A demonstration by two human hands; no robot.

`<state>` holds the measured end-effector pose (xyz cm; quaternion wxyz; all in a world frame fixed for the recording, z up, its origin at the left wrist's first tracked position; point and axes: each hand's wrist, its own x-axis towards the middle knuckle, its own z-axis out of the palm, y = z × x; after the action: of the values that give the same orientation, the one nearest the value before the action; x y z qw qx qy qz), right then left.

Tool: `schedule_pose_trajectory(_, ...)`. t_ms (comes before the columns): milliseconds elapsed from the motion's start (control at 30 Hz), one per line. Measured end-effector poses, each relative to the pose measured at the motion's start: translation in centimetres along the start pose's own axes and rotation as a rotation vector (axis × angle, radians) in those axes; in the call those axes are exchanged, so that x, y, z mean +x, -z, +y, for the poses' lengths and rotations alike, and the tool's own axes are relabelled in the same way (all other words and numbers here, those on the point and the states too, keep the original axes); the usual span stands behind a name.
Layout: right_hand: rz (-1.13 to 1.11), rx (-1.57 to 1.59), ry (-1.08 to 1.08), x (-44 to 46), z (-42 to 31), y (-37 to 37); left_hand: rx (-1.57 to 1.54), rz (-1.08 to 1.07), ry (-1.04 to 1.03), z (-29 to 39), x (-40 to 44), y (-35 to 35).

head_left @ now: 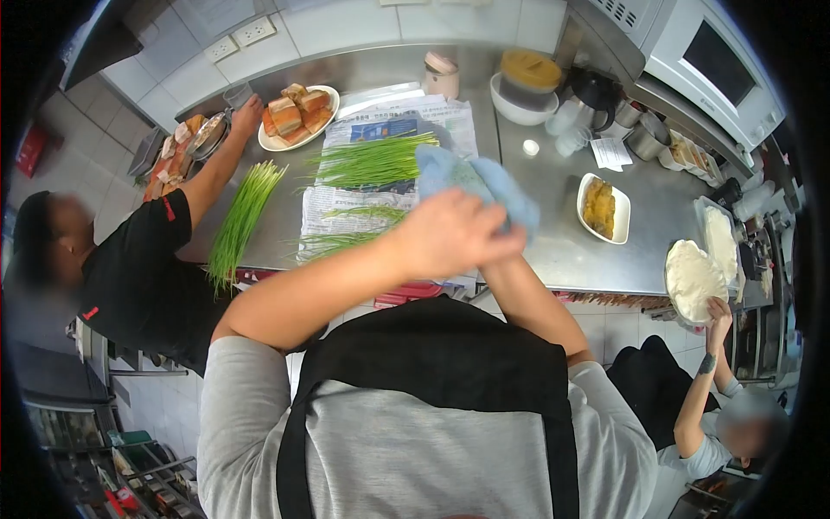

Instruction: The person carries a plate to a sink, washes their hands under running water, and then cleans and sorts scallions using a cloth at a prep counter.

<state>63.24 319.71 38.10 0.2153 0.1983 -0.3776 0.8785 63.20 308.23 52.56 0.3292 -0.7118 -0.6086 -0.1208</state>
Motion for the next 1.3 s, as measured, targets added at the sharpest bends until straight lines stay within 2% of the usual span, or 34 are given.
schedule_pose_trajectory(33, -0.068, -0.077, 0.154, -0.1, 1.6, 1.0, 0.000, -0.032, -0.025, 0.9, -1.3, -0.7)
schedule_pose_trajectory(67, 0.047, -0.310, -0.003, 0.9, 0.7, 0.2, -0.044, -0.041, -0.008, 1.1, -2.4, -1.4)
schedule_pose_trajectory(100, -0.121, -0.764, 0.007, 2.0, 0.1, -0.1, -0.092, -0.050, 0.010, 1.2, -3.6, -2.1)
schedule_pose_trajectory(133, -0.286, -1.374, 0.123, 3.1, -0.6, -0.3, -0.142, -0.058, 0.028, 1.2, -4.6, -2.6)
schedule_pose_trajectory(167, -0.420, -1.777, 0.306, 4.3, -1.2, -0.6, -0.188, -0.078, 0.056, 1.1, -5.6, -2.8)
schedule_pose_trajectory(233, -0.709, -2.161, 0.342, 6.2, -4.8, -4.6, -0.276, -0.116, 0.105, 0.2, -7.7, -3.0)
schedule_pose_trajectory(333, 0.332, -0.317, -0.311, 4.0, -3.6, -2.1, -0.308, -0.163, 0.327, -3.1, -11.3, -3.8)
schedule_pose_trajectory(400, -0.186, -1.591, -0.152, 4.9, -5.7, -2.8, -0.310, -0.123, 0.542, -6.5, -13.7, -4.7)
schedule_pose_trajectory(467, -0.360, -1.909, -0.019, 5.1, -6.4, -3.2, -0.289, -0.138, 0.724, -10.2, -16.3, -7.0)
schedule_pose_trajectory(533, -0.085, -1.325, 0.002, 4.2, -6.3, -3.7, -0.255, -0.148, 0.820, -13.8, -17.9, -9.9)
schedule_pose_trajectory(733, -0.193, -1.953, 0.005, 4.2, -8.2, -7.0, -0.295, -0.307, 0.935, -19.7, -17.6, -17.7)
schedule_pose_trajectory(800, -0.422, -2.178, -0.138, 3.4, -8.8, -7.5, -0.260, -0.326, 0.928, -19.0, -17.0, -18.5)
schedule_pose_trajectory(867, -0.493, -2.392, -0.247, 3.3, -9.3, -8.6, -0.275, -0.386, 0.896, -18.1, -16.7, -18.6)
schedule_pose_trajectory(900, -0.438, -2.500, -0.277, 3.7, -9.2, -9.7, -0.306, -0.436, 0.866, -17.8, -16.7, -18.3)
schedule_pose_trajectory(933, -0.264, -2.355, -0.296, 2.9, -8.7, -8.5, -0.335, -0.488, 0.836, -17.4, -16.9, -18.1)
schedule_pose_trajectory(967, -0.101, -2.198, -0.289, 2.1, -8.2, -7.3, -0.298, -0.445, 0.806, -16.9, -17.3, -17.9)
schedule_pose_trajectory(1000, 0.139, -1.773, -0.261, -1.3, -6.4, -1.9, -0.262, -0.403, 0.778, -16.3, -17.8, -17.6)
schedule_pose_trajectory(1067, 0.194, -1.622, -0.219, -1.9, -6.0, -0.8, -0.231, -0.373, 0.759, -16.1, -18.3, -17.6)
schedule_pose_trajectory(1100, 0.030, -1.901, -0.211, 0.5, -7.1, -4.4, -0.236, -0.386, 0.767, -16.3, -18.5, -17.9)
schedule_pose_trajectory(1167, -0.114, -2.197, -0.187, 1.2, -7.4, -6.0, -0.220, -0.386, 0.832, -16.9, -18.6, -18.4)
schedule_pose_trajectory(1233, -0.036, -2.201, -0.178, 0.2, -7.0, -5.3, -0.180, -0.357, 0.947, -18.1, -18.0, -19.0)
schedule_pose_trajectory(1300, 0.048, -2.103, -0.204, -0.1, -6.8, -5.4, -0.135, -0.398, 0.897, -19.0, -17.3, -19.2)
